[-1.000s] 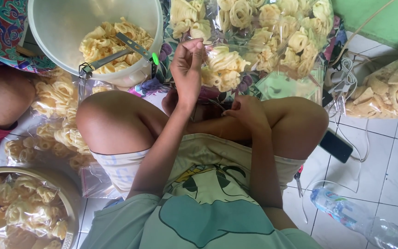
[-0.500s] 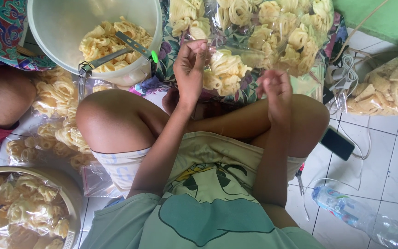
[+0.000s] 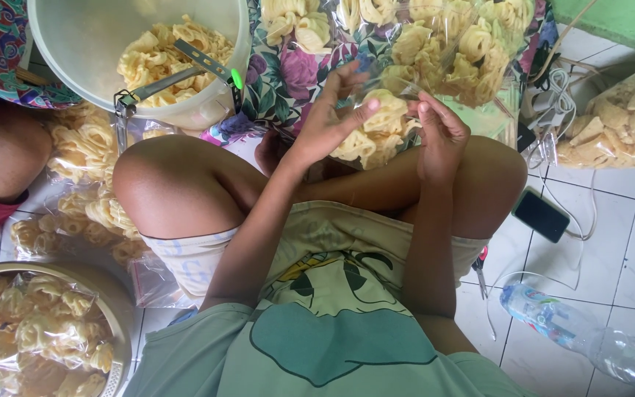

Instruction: Packing flower-shaped snacks into small plastic bags while sitting on the floor.

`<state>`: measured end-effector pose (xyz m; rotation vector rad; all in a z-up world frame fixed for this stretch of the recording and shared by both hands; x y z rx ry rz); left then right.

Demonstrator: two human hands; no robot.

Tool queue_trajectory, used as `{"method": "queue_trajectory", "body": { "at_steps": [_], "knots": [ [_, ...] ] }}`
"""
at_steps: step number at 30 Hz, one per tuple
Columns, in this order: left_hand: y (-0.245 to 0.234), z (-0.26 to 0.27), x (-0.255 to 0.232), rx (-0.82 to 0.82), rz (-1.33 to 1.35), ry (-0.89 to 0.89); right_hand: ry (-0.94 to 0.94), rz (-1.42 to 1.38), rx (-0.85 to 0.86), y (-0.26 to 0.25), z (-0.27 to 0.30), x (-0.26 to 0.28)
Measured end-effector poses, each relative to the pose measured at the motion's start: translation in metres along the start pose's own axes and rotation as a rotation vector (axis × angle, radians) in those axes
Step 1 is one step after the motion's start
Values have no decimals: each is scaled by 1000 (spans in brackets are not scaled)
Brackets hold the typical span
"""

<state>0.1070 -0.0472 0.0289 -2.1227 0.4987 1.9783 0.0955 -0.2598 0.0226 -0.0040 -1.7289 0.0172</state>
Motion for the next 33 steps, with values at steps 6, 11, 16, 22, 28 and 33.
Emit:
{"method": "queue_trajectory", "body": {
  "at_steps": [6, 11, 16, 22, 28, 33],
  "knots": [
    [13, 13, -36, 60, 180, 227, -162, -29, 70, 1, -1, 3],
    [10, 17, -48, 69, 241, 156, -187, -46, 131, 1, 3, 16],
    [18, 19, -55, 182, 192, 208, -248, -166, 176, -4, 0, 12],
    [9, 10, -30, 82, 331, 230, -265, -182, 197, -7, 0, 10],
    [7, 7, -10, 145, 537, 172, -311, -120, 271, -9, 2, 29],
    [9, 10, -13, 184, 686, 129, -346, -63, 411, -3, 11, 56]
  ]
}}
Point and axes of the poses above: each hand's wrist, its own z-axis away from the middle knuckle, its own y-axis out of the palm, x = y × z, the point moved 10 cm from there along -z, towards the middle knuckle, and after that the axes turned 11 degrees about x, right-handed, at the moved point
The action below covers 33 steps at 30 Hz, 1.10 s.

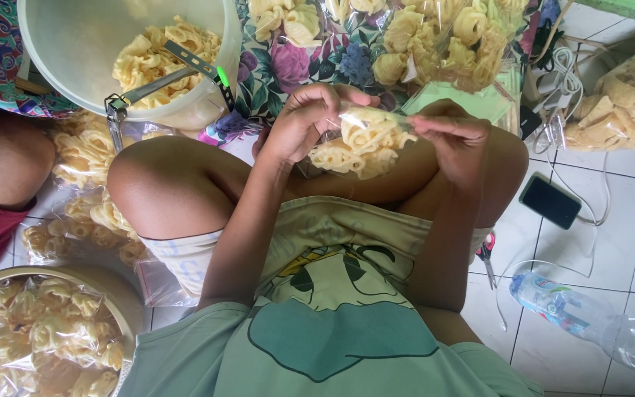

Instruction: Packing flower-shaped snacks into small plastic bags while sitting on the floor.

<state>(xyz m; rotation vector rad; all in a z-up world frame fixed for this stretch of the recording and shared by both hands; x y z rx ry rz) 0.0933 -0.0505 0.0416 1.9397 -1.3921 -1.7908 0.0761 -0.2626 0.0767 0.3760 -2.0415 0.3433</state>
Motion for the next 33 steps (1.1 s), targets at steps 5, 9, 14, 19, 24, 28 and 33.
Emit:
{"method": "queue_trajectory", "body": {
  "at_steps": [5, 9, 14, 19, 24, 28, 33],
  "knots": [
    [12, -3, -5, 88, 97, 50, 56, 162, 158, 22, -17, 51],
    [6, -4, 2, 130, 144, 61, 70, 316, 170, 28, -21, 59],
    [5, -3, -2, 137, 158, 85, 99, 327, 128, 32, -22, 58],
    [-23, 5, -11, 24, 318, 111, 232, 361, 80, 31, -15, 56],
    [5, 5, -58, -195, -844, 167, 198, 367, 127, 43, -21, 54],
    [49, 4, -59, -33, -1479, 171, 162, 367, 178, 52, -28, 59],
    [13, 19, -51, -105, -924, -10, 146, 368, 166, 52, -34, 66]
  ]
}}
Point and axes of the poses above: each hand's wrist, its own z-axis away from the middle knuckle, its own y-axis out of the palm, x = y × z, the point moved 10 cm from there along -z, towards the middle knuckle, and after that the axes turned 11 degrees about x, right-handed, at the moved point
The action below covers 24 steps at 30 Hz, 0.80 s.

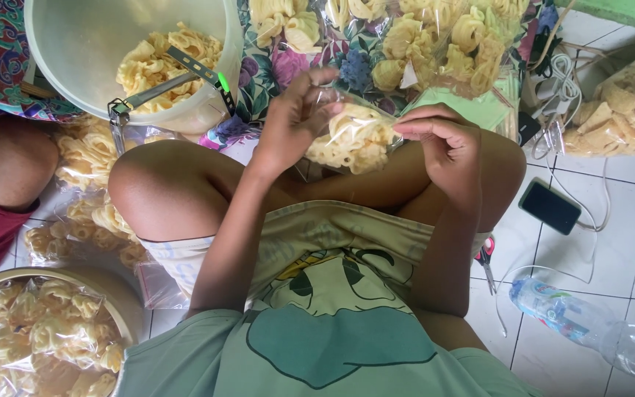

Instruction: Packing flower-shaped snacks into small plastic bags while sitting on the floor.

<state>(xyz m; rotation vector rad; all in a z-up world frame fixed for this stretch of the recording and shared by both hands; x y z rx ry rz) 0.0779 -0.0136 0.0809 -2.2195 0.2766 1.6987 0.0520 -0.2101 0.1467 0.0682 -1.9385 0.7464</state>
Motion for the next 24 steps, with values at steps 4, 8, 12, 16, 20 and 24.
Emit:
{"method": "queue_trajectory", "body": {
  "at_steps": [4, 8, 12, 16, 20, 24],
  "knots": [
    [-19, 20, -34, -82, -33, 62, 19, -231, -12, 2, -3, -14],
    [-73, 94, -88, -261, -117, -126, -31, -250, -46, -18, -15, -54],
    [-163, 233, -113, -684, -301, -362, 86, 113, -67, -42, -47, -87],
    [-283, 469, -35, -873, -492, -801, 212, 319, -134, -62, -65, -162],
    [-341, 699, 46, -607, -1220, -990, 283, 387, -215, -61, -64, -169],
    [-337, 653, 64, -388, -1696, -1018, 332, 371, -183, -53, -57, -174]
  ]
}}
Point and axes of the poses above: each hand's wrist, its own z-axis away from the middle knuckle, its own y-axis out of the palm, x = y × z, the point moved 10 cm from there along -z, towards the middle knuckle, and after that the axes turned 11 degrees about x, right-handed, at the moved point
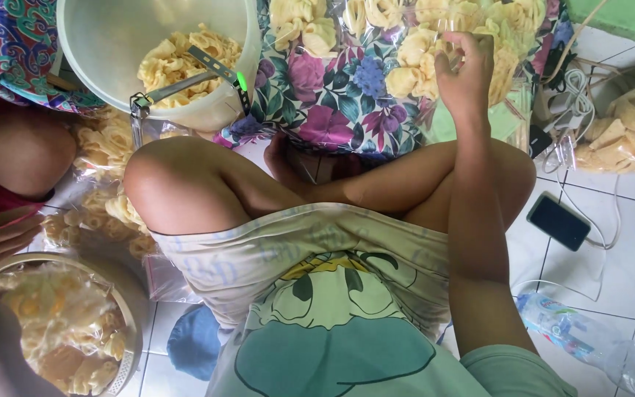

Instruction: Packing flower-shaped snacks into small plastic bags while sitting on the floor.

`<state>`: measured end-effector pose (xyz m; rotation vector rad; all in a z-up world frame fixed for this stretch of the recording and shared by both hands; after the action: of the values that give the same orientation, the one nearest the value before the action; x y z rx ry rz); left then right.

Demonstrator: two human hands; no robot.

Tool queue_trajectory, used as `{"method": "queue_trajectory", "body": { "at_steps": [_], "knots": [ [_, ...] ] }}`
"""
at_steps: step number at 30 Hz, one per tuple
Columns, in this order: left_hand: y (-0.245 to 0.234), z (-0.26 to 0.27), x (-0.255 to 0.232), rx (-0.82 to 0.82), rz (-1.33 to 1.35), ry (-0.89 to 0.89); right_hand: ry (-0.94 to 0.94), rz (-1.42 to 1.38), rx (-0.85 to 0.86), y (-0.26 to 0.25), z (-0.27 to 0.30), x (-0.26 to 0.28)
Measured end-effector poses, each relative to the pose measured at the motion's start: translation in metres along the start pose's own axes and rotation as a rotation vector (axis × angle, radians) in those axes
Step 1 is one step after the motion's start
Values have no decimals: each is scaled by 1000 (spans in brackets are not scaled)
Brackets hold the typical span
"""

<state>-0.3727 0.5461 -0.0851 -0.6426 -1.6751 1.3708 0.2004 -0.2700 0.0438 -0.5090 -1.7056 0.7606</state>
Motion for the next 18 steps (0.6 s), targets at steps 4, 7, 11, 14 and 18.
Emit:
{"method": "queue_trajectory", "body": {
  "at_steps": [4, 7, 11, 14, 18],
  "knots": [
    [27, 23, 10, 272, 526, -500, 56, -1, 9, -2, 9, -4],
    [14, 47, -2, 225, 717, -709, 42, -6, 7, 1, 14, -8],
    [85, 48, 37, 93, 477, -471, 53, -41, 14, 1, 16, -1],
    [77, 47, 31, 150, 180, -454, 33, -41, 17, 3, 17, 1],
    [63, 56, 38, -65, 550, -552, 59, -49, 16, 0, 19, 0]
  ]
}}
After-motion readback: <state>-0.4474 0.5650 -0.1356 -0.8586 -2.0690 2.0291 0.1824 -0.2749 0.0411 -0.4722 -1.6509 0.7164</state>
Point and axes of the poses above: each hand's wrist, its own z-axis away from the middle knuckle, its own y-axis out of the palm, x = y × z, the point moved 10 cm from there along -z, towards the middle knuckle, and after that the axes turned 11 degrees about x, right-handed, at the moved point
